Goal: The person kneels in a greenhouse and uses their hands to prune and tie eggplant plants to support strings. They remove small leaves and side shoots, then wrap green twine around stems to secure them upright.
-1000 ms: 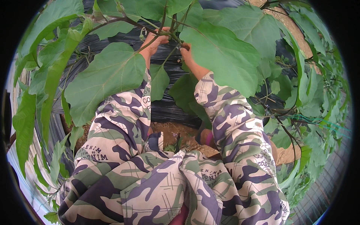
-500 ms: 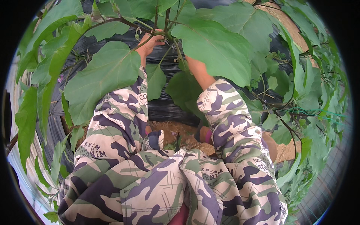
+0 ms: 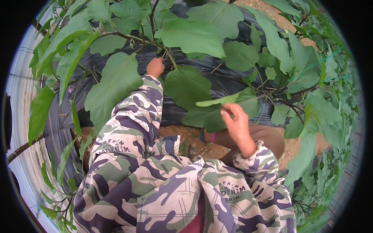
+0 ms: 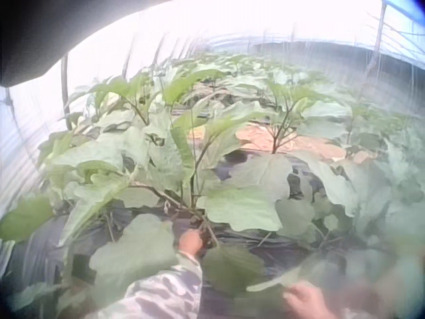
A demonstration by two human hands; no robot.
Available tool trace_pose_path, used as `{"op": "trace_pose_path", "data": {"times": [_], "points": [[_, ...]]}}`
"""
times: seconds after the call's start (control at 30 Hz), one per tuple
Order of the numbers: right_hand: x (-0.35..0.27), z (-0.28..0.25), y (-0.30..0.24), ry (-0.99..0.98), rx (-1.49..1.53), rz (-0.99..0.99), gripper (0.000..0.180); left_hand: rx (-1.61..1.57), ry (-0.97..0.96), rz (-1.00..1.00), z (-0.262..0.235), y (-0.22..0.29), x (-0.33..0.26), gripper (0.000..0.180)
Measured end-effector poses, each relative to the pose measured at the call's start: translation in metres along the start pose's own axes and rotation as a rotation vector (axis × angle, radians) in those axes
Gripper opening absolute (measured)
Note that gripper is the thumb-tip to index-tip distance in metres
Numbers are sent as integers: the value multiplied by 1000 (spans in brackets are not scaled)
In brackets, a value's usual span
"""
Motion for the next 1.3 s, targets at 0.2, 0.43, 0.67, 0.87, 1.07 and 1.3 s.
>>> {"op": "trace_pose_path", "data": {"times": [0.2, 0.43, 0.67, 0.87, 1.07, 1.3], "points": [[-68, -9, 2, -83, 137, 12, 14, 121, 219, -78, -28, -8, -22, 11], [-115, -18, -19, -380, 32, -19, 17, 47, -282, 148, -76, 44, -110, 19], [-141, -56, -17, -330, 93, -206, 19, -79, -397, 252, -234, 122, -203, 22], [-163, -115, -6, -132, 216, -168, 20, -27, -613, -167, -344, 111, -317, 42], [-175, -209, -9, 405, 762, -207, 22, -377, -533, -20, -324, 119, -356, 42], [-198, -308, 49, 718, 224, -11, 36, -96, -310, 526, -267, 233, -335, 36]]}}
Point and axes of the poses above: each hand's wrist, its own x-axis towards the middle knuckle, its own z-axis out of the palm, y = z × x, the point moved 2 cm from there along x, towards the middle knuckle, and after that the axes turned 9 degrees about -z, right-handed, at the moved point
